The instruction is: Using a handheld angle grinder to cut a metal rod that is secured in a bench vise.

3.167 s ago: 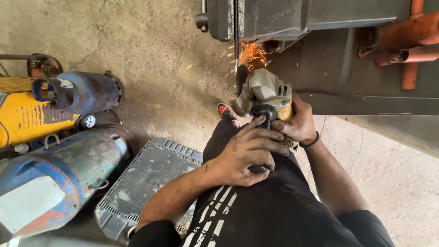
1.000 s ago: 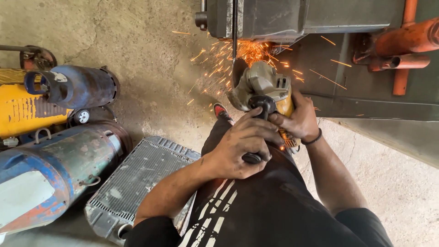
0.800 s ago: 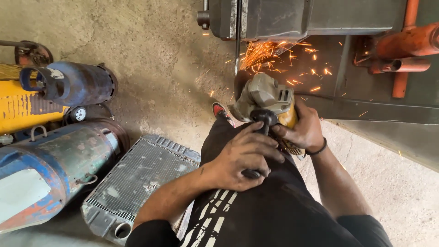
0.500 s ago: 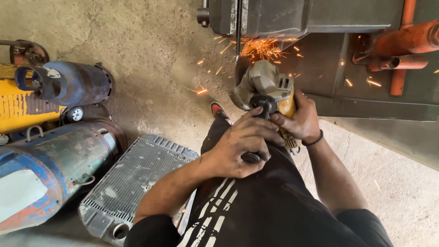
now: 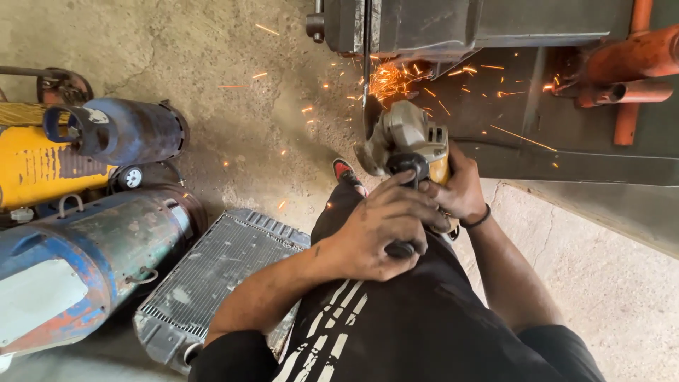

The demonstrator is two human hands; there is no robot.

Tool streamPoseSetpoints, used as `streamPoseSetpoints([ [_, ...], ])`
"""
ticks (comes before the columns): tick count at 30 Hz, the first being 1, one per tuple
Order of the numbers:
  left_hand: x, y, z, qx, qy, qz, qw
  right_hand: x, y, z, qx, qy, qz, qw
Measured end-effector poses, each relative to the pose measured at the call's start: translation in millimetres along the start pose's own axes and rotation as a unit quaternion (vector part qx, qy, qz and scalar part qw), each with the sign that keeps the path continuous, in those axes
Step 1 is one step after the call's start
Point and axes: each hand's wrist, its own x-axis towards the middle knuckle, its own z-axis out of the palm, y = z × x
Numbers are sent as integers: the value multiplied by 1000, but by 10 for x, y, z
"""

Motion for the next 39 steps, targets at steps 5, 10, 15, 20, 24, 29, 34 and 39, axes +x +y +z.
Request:
streamPoseSetpoints([
  [5,138,-37,-56,2,-19,-25,999,168,-211,73,31,-2,-12,999],
  [10,98,75,25,9,-27,-21,999,-6,-103,89,60,-10,11,998],
  [15,66,80,97,29,-35,-31,998,-36,-77,122,67,-16,20,997],
  [20,183,13,8,31,-42,-42,998,103,-112,130,58,-23,4,998],
  [24,235,-2,-19,38,-40,-43,998,162,-126,148,67,-19,2,998],
  [29,113,82,47,34,-51,-28,998,-71,-165,230,67,-15,18,997],
  [34,-1,166,103,34,-42,-33,998,-210,-236,236,93,-4,50,994],
  [39,-30,104,55,32,-49,-27,998,-164,-288,286,102,12,25,994],
])
